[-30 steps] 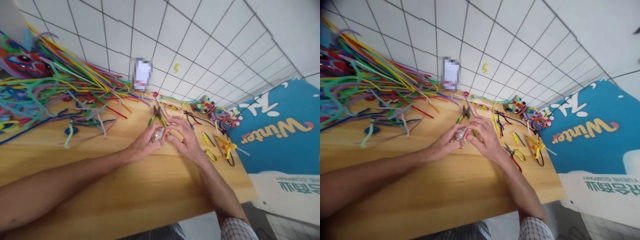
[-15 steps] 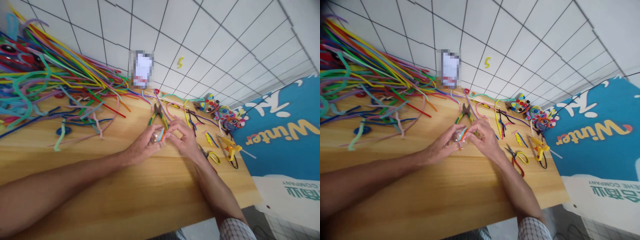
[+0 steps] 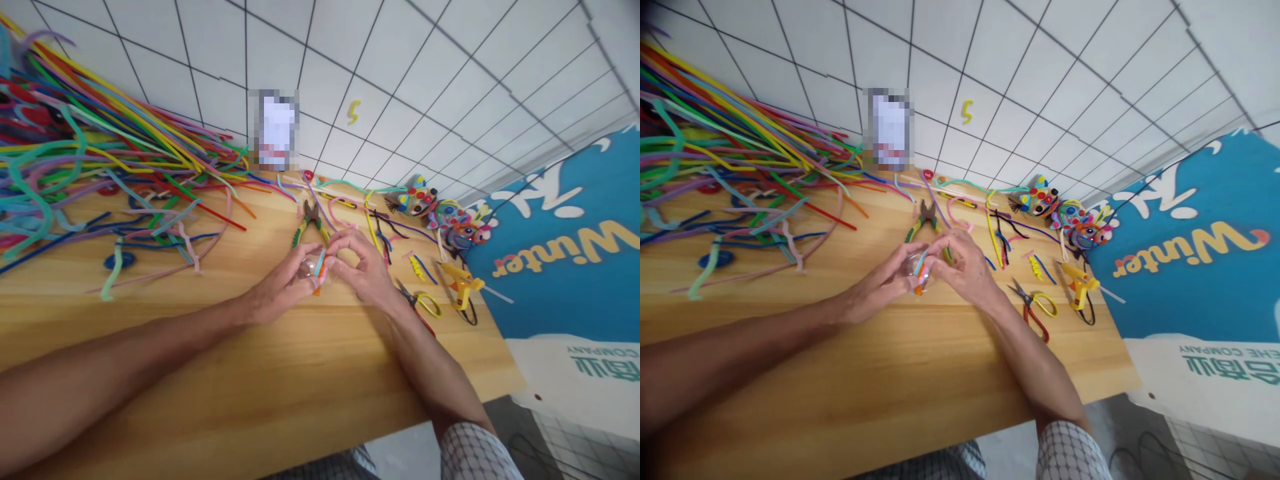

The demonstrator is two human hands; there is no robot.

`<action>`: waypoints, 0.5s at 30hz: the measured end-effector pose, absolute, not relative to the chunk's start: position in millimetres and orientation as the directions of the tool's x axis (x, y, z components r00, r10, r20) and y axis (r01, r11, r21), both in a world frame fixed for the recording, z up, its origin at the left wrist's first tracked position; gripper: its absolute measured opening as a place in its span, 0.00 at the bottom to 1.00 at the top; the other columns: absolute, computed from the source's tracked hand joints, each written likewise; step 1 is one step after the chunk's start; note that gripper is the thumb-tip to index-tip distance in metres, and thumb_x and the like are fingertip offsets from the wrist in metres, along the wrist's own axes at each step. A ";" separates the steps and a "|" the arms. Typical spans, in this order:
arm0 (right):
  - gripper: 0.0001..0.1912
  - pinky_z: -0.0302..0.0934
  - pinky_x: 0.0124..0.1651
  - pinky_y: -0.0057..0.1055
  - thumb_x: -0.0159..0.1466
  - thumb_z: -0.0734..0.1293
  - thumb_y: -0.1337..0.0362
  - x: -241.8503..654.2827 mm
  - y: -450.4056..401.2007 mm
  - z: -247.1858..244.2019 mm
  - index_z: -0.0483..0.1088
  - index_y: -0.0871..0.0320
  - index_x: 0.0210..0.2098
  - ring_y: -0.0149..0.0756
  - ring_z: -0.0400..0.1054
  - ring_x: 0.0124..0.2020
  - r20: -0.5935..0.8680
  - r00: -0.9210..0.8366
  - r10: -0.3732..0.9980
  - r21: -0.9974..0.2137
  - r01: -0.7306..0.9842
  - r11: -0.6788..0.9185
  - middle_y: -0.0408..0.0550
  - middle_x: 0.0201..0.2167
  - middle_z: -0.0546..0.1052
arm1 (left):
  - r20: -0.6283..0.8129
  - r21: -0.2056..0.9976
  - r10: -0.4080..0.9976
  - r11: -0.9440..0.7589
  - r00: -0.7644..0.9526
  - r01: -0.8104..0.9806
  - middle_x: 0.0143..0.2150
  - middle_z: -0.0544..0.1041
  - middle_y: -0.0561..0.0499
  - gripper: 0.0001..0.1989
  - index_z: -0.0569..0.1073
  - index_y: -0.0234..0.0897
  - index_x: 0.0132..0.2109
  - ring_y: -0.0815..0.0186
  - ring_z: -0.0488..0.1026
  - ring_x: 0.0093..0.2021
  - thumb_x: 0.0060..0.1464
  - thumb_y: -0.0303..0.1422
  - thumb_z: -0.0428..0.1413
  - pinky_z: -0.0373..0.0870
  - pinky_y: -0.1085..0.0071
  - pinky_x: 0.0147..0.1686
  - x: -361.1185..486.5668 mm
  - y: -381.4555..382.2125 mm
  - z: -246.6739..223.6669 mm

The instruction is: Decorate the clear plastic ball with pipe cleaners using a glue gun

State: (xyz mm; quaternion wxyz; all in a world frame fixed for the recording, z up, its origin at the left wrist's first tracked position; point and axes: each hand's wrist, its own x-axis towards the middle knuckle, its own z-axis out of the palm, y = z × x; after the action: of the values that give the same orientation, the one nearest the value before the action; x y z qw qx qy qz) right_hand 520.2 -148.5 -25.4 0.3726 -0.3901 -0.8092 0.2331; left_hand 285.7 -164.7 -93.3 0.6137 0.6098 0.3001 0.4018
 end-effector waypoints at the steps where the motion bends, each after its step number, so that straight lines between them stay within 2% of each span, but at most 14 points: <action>1: 0.14 0.70 0.64 0.49 0.77 0.76 0.47 520.2 -148.5 -26.3 0.80 0.49 0.43 0.45 0.78 0.52 0.423 -0.418 0.804 -0.671 0.451 0.588 0.47 0.46 0.84 | 0.107 0.992 0.857 -0.059 0.504 -0.111 0.73 0.78 0.39 0.35 0.68 0.44 0.76 0.44 0.80 0.68 0.69 0.49 0.66 0.78 0.46 0.69 286.3 -164.8 -93.2; 4: 0.12 0.70 0.64 0.48 0.77 0.76 0.48 519.2 -149.4 -29.4 0.80 0.49 0.45 0.45 0.79 0.54 0.423 -0.422 0.802 -0.682 0.435 0.588 0.47 0.48 0.85 | 0.102 0.994 0.849 -0.062 0.519 -0.094 0.70 0.80 0.40 0.36 0.67 0.43 0.76 0.48 0.82 0.63 0.68 0.46 0.66 0.79 0.49 0.66 289.4 -165.5 -92.2; 10: 0.09 0.71 0.65 0.48 0.77 0.77 0.52 516.3 -152.4 -30.7 0.80 0.49 0.45 0.46 0.79 0.56 0.420 -0.408 0.811 -0.680 0.450 0.579 0.48 0.51 0.86 | 0.135 0.989 0.863 -0.087 0.488 -0.119 0.68 0.80 0.40 0.34 0.69 0.41 0.72 0.47 0.81 0.64 0.64 0.42 0.67 0.78 0.47 0.67 293.5 -165.8 -87.1; 13: 0.08 0.71 0.66 0.48 0.76 0.78 0.54 515.8 -153.3 -30.5 0.81 0.49 0.46 0.46 0.79 0.57 0.437 -0.397 0.807 -0.681 0.441 0.585 0.48 0.52 0.86 | 0.119 0.991 0.859 -0.071 0.499 -0.114 0.66 0.80 0.40 0.35 0.68 0.41 0.72 0.49 0.82 0.61 0.63 0.42 0.68 0.80 0.50 0.62 292.1 -166.3 -83.5; 15: 0.07 0.70 0.67 0.49 0.75 0.78 0.54 515.4 -154.0 -30.6 0.81 0.48 0.47 0.47 0.79 0.58 0.435 -0.391 0.811 -0.679 0.450 0.581 0.49 0.53 0.85 | 0.097 0.992 0.857 -0.040 0.506 -0.123 0.63 0.81 0.41 0.35 0.68 0.42 0.73 0.52 0.82 0.56 0.65 0.45 0.67 0.81 0.53 0.57 291.3 -166.9 -81.7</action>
State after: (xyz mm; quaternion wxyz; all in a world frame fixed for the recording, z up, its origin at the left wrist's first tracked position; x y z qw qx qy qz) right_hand 515.4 -154.0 -30.6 0.3868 -0.3937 -0.8005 0.2335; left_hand 291.3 -166.9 -81.7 0.6228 0.6043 0.3037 0.3933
